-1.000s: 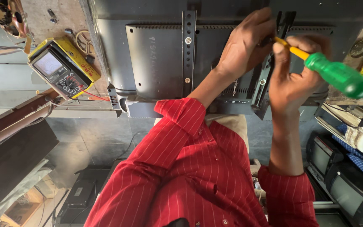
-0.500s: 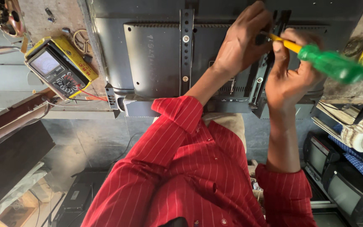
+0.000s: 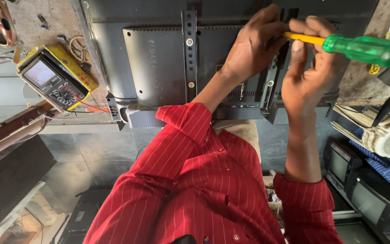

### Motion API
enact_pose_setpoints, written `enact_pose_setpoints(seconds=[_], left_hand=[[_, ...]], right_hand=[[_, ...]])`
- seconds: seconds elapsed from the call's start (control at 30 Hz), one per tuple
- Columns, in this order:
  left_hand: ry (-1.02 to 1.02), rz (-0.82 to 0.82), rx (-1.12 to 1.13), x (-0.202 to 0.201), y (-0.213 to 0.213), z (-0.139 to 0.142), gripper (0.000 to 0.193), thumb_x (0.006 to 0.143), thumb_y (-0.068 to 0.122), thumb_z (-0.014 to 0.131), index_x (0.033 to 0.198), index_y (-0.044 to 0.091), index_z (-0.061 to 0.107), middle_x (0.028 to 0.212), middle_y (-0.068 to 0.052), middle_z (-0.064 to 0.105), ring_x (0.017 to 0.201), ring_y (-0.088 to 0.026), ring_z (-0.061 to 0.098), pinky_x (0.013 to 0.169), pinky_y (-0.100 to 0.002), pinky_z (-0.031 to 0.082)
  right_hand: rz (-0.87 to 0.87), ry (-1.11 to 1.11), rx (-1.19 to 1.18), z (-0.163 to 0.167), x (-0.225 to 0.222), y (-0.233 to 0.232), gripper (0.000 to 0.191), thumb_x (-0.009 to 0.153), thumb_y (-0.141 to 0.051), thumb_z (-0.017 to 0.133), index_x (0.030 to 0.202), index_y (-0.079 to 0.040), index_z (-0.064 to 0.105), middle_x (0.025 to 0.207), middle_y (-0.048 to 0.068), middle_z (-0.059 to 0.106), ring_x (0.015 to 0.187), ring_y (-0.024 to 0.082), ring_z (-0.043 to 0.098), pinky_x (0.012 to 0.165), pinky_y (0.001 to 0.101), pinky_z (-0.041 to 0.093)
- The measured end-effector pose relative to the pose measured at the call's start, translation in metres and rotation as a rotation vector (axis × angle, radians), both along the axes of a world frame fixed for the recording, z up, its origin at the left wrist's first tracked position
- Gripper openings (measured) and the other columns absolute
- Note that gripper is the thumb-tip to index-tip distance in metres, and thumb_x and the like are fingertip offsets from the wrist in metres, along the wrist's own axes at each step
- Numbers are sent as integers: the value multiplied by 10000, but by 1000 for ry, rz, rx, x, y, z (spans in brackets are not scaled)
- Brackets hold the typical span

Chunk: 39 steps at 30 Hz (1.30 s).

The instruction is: The person unscrews several screws from the back of a television set using a screwdriver and then works with small components near a circuit board inside.

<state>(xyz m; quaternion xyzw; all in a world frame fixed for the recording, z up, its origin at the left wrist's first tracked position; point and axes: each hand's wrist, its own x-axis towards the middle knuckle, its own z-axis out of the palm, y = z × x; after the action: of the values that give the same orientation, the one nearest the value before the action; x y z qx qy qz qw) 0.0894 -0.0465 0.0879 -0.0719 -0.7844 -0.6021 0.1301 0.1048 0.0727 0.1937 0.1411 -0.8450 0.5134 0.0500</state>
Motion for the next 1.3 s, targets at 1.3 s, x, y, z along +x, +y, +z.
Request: enact_pose_setpoints(seconds=[1.3], left_hand=[[-113, 69, -92, 13, -16, 2, 246, 901, 113, 813, 1121, 56, 719, 1001, -97, 568, 987, -297, 627, 873, -410, 543]], right_hand=[[134, 200, 318, 15, -14, -2, 138, 1060, 9, 671, 1164, 57, 595, 1153, 179, 676, 1084, 296, 677, 967, 377, 532]])
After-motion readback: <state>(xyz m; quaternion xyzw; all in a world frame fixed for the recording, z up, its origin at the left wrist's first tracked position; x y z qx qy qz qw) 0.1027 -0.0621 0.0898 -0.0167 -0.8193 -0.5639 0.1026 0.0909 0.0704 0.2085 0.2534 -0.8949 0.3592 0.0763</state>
